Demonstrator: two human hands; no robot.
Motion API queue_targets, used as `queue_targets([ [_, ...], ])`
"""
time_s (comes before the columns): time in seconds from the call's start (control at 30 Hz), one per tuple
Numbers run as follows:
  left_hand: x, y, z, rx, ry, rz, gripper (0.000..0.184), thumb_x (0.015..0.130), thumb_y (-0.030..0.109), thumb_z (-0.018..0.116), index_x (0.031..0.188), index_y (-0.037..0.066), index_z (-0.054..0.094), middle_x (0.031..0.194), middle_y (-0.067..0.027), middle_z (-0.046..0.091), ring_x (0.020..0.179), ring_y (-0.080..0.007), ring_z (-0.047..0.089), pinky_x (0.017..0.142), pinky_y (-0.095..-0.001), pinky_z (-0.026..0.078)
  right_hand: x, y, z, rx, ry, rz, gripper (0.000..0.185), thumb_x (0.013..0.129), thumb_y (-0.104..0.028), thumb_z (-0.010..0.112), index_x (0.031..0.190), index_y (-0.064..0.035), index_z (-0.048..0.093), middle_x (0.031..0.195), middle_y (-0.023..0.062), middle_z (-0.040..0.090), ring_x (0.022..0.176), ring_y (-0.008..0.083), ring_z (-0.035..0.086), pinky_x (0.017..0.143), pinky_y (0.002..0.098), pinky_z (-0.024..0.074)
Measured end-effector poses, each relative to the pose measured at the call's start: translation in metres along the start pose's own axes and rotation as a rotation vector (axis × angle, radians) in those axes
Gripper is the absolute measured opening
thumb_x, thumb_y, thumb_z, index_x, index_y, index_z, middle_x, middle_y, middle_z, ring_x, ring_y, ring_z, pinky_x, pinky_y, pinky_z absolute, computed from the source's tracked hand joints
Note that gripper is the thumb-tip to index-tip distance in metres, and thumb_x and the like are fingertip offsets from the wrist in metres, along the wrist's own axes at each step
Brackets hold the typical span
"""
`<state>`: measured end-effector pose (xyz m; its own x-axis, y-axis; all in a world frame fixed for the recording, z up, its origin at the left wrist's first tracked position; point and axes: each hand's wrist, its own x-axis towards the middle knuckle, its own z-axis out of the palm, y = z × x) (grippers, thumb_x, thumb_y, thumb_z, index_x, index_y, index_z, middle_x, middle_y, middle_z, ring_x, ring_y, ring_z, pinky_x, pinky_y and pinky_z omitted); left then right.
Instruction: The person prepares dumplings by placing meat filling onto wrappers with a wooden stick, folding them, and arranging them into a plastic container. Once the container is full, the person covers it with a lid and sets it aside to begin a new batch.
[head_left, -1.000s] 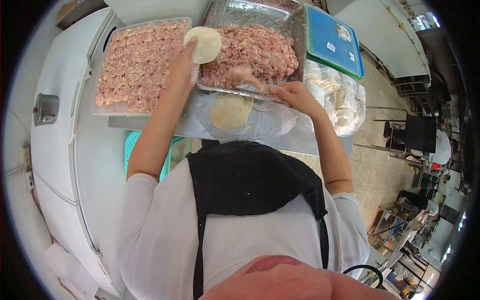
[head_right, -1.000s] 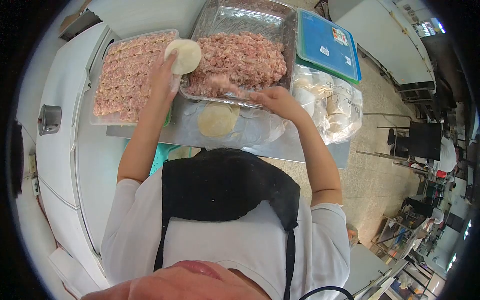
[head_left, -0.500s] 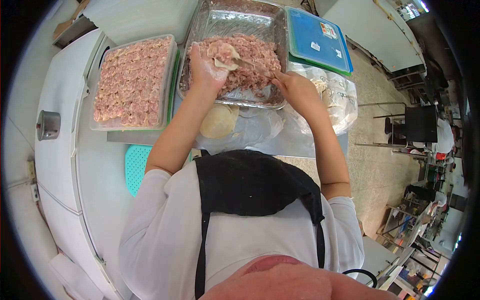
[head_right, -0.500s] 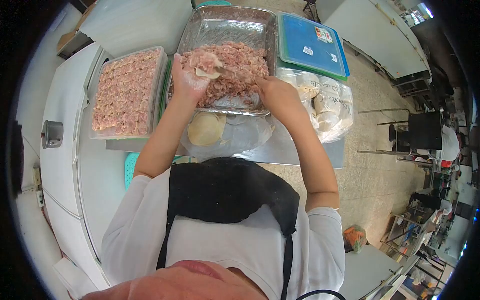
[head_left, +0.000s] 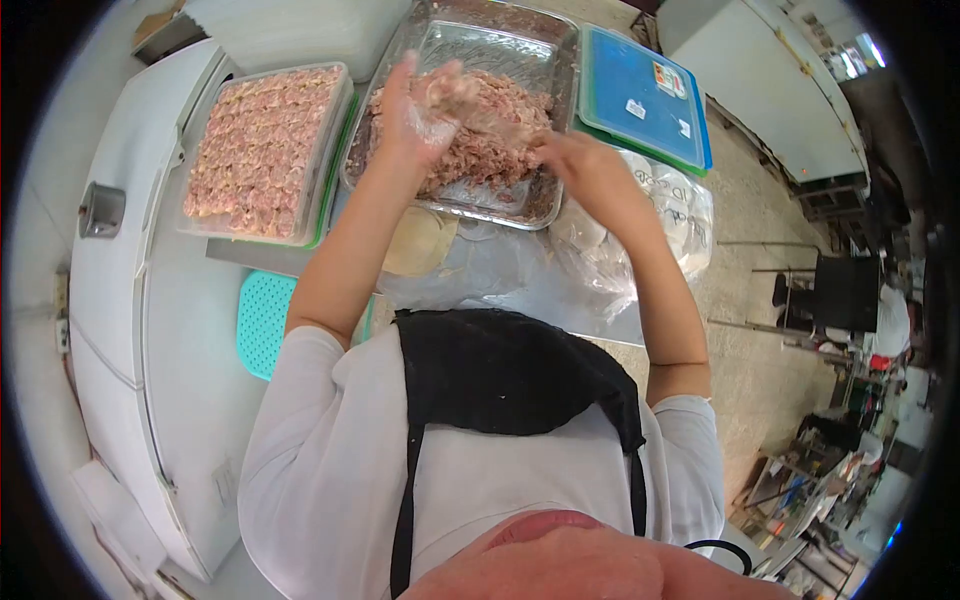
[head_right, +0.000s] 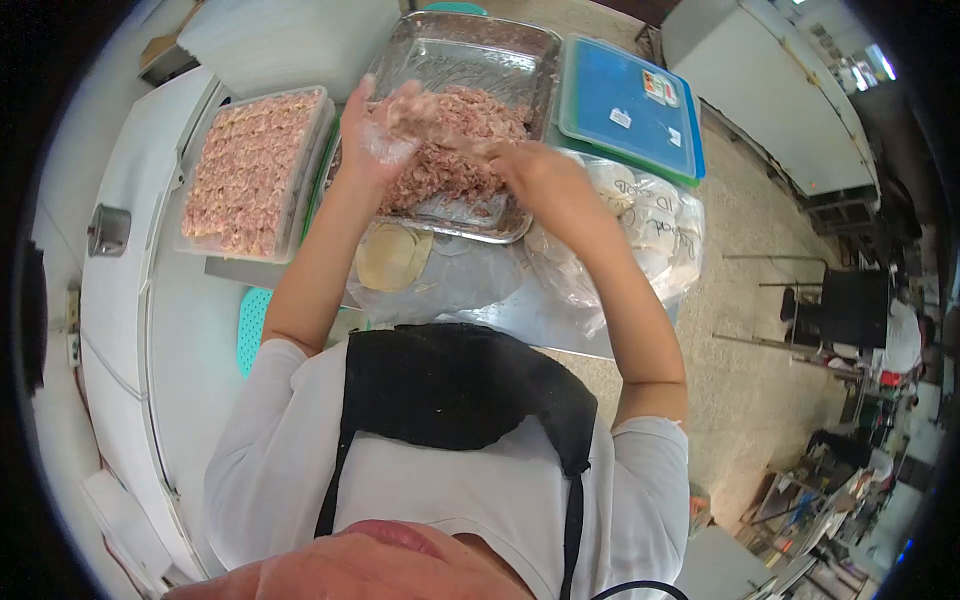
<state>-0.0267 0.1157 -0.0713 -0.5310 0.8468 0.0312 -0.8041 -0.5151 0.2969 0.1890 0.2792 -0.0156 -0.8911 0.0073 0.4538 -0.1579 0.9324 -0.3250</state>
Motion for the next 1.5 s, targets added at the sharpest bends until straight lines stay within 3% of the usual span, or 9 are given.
queue_targets([
  [0.07,-0.004,-0.012,0.026,0.349,0.035,0.083,0.061,0.082,0.042,0.069,0.125,0.003,0.049,0.105,-0.0136,0.058,0.100,-0.0294,0.060,0.086,-0.0413,0.052,0.001,0.014,-0.009,0.153,0.123,-0.135,0.027,0.096,-0.025,0.055,0.111,-0.0047,0.064,0.072,0.0067,0.058,0.060,0.0227,0.060,0.056,0.0337,0.0478],
  [0.13,-0.002,-0.013,0.051,0.698,0.078,0.152,0.065,0.079,0.037,0.073,0.131,0.006,0.047,0.109,-0.0135,0.059,0.103,-0.0283,0.060,0.088,-0.0395,0.051,0.003,0.009,-0.029,0.481,-0.085,0.430,0.032,0.099,-0.025,0.049,0.105,0.0032,0.063,0.078,0.0149,0.063,0.075,0.0250,0.061,0.072,0.0369,0.0477],
  [0.23,0.003,-0.003,0.069,1.835,-0.175,0.346,0.085,0.076,0.019,0.078,0.147,0.022,0.032,0.119,-0.0104,0.058,0.108,-0.0189,0.055,0.094,-0.0336,0.046,0.006,0.016,-0.047,0.587,-0.254,0.540,0.036,0.100,-0.030,0.049,0.108,0.0013,0.064,0.067,0.0039,0.051,0.064,0.0131,0.049,0.062,0.0296,0.0431],
  [0.53,0.019,0.004,0.098,1.817,-0.461,0.046,0.032,0.076,0.014,0.071,0.106,0.005,0.065,0.093,-0.0043,0.068,0.080,-0.0125,0.059,0.074,-0.0294,0.048,0.004,0.018,-0.031,0.589,-0.294,0.522,0.043,0.097,-0.033,0.056,0.124,0.0008,0.059,0.070,0.0025,0.057,0.061,0.0095,0.048,0.061,0.0258,0.0433],
  [0.83,0.006,0.018,0.045,1.819,0.035,-0.133,0.044,0.074,0.028,0.074,0.111,0.007,0.067,0.097,-0.0109,0.070,0.088,-0.0197,0.063,0.077,-0.0316,0.049,0.005,0.011,0.006,0.078,0.045,0.095,0.029,0.096,-0.023,0.056,0.115,-0.0037,0.063,0.098,0.0206,0.066,0.089,0.0383,0.063,0.080,0.0394,0.0497],
  [0.97,0.011,0.027,0.017,2.030,-0.129,-0.326,0.056,0.073,0.033,0.076,0.120,0.004,0.061,0.109,-0.0156,0.067,0.099,-0.0234,0.062,0.082,-0.0342,0.049,0.007,0.034,0.021,-0.208,-0.397,0.309,0.032,0.096,-0.025,0.054,0.119,-0.0048,0.062,0.098,0.0242,0.065,0.091,0.0374,0.064,0.079,0.0396,0.0496],
  [1.27,-0.035,0.032,0.062,2.047,-0.622,0.029,0.070,0.074,0.035,0.076,0.133,0.009,0.050,0.122,-0.0164,0.061,0.111,-0.0269,0.059,0.094,-0.0379,0.045,-0.016,0.015,-0.001,0.514,-0.180,0.544,0.040,0.096,-0.028,0.058,0.123,0.0016,0.059,0.105,0.0123,0.070,0.087,0.0202,0.064,0.078,0.0349,0.0483],
  [1.33,-0.030,0.029,0.050,1.909,-0.609,-0.032,0.063,0.074,0.033,0.076,0.127,0.007,0.053,0.108,-0.0139,0.067,0.098,-0.0251,0.064,0.086,-0.0364,0.049,-0.009,-0.016,0.018,0.456,-0.168,0.373,0.035,0.097,-0.026,0.058,0.118,0.0014,0.062,0.073,-0.0019,0.048,0.070,0.0113,0.050,0.063,0.0272,0.0438],
  [1.5,-0.062,0.061,0.043,1.713,-0.261,-0.066,0.059,0.075,0.031,0.078,0.123,0.005,0.056,0.101,-0.0078,0.070,0.088,-0.0201,0.064,0.078,-0.0342,0.050,0.021,-0.094,-0.003,0.011,0.049,0.119,0.029,0.096,-0.020,0.057,0.115,0.0017,0.063,0.095,0.0181,0.066,0.080,0.0310,0.063,0.075,0.0350,0.0487],
])
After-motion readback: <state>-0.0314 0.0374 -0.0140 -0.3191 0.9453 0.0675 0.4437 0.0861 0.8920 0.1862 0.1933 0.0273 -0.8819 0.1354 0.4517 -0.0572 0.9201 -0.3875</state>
